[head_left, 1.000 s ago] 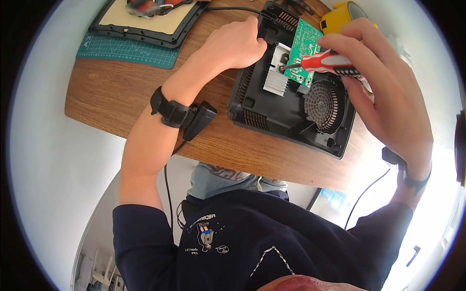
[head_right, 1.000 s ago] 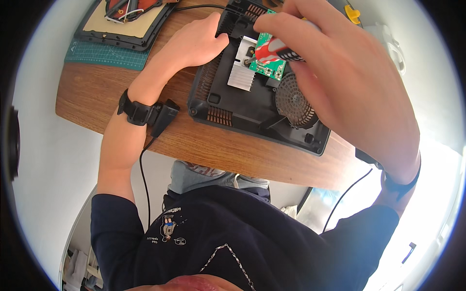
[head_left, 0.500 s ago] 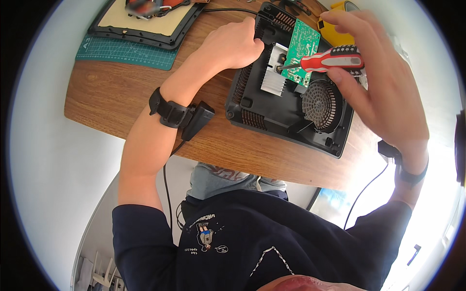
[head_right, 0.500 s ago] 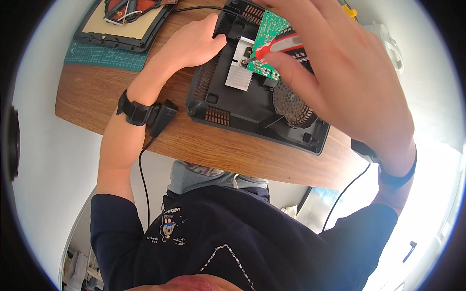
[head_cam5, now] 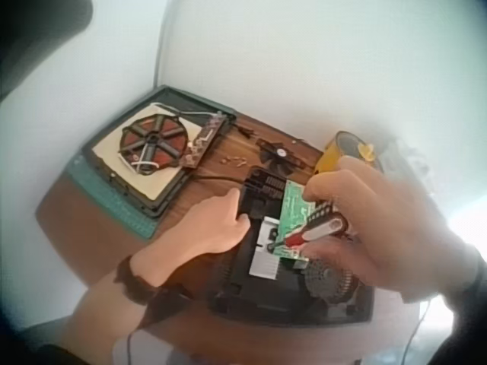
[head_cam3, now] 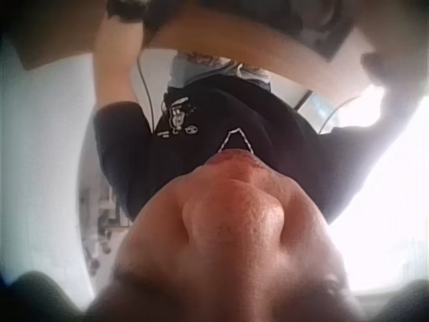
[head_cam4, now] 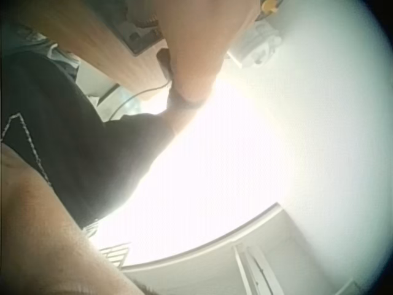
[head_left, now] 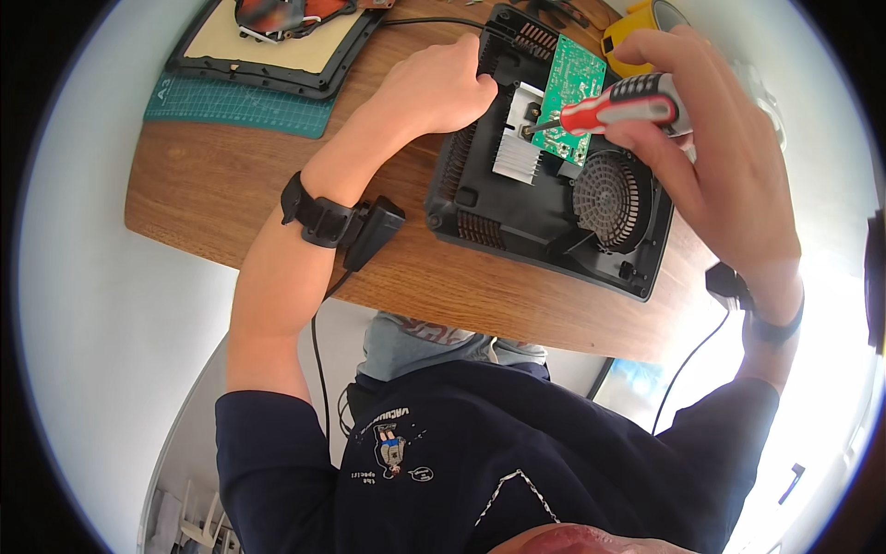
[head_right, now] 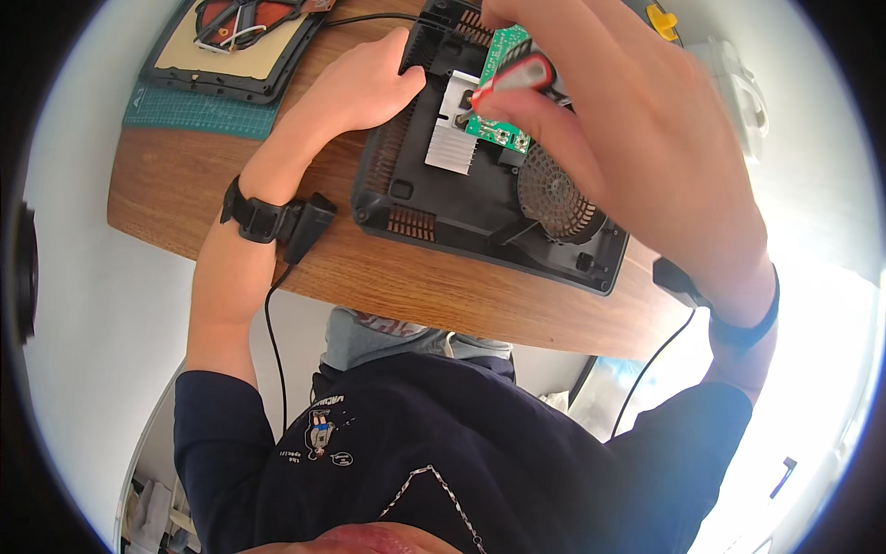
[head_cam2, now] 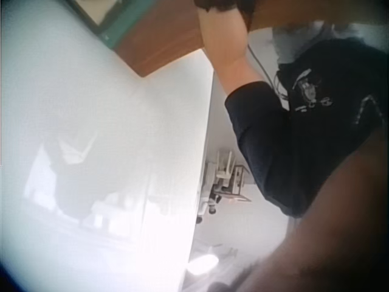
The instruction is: The person attaches a metal heatsink to a green circuit board using a screwdriver. They then place the assembly into a black plastic housing and secure it with screws.
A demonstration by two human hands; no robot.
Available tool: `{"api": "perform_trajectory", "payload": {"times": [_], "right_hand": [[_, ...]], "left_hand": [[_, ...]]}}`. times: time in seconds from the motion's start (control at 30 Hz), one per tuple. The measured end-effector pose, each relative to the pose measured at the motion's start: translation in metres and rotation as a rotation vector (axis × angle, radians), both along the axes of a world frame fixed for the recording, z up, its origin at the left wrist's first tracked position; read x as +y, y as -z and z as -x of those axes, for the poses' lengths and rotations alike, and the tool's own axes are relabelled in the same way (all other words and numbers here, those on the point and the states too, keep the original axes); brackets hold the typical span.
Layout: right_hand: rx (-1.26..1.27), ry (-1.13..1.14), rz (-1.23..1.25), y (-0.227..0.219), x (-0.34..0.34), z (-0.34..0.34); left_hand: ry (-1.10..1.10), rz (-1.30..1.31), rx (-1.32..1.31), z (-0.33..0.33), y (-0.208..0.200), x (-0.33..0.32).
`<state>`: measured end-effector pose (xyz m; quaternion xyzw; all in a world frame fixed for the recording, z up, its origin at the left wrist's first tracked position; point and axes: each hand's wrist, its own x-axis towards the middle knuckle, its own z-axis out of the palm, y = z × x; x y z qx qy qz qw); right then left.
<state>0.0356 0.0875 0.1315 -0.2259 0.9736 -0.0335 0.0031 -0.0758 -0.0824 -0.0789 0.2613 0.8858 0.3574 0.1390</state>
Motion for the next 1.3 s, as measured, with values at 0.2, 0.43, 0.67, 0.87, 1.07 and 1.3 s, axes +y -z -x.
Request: {"api": "perform_trajectory", "payload": {"times": [0.2, 0.43, 0.67, 0.87, 1.07, 1.3], "right_hand": [[0.023, -0.069, 0.024, -0.004, 0.001, 0.002], [0.053, -0.051, -0.055, -0.001, 0.001, 0.003], [-0.011, -0.01, -0.028, -0.003, 0.002, -0.001], [-0.035, 0.032, -0.043, -0.003, 0.005, -0.004], [-0.044, 0.036, 0.027, -0.005, -0.002, -0.002], [0.077, -0.176, -0.044, -0.01, 0.0, 0.003]], "left_hand": [[0.002, 0.015, 0.012, -0.001, -0.003, -0.001], [0.001, 0.0, 0.002, 0.0, -0.003, -0.001], [0.003, -0.01, 0.01, 0.0, 0.0, -0.001], [0.008, -0.015, 0.015, 0.001, -0.001, 0.001], [-0.005, -0.008, -0.011, 0.0, -0.003, -0.001], [-0.001, -0.005, 0.012, 0.0, -0.001, -0.001]]}}
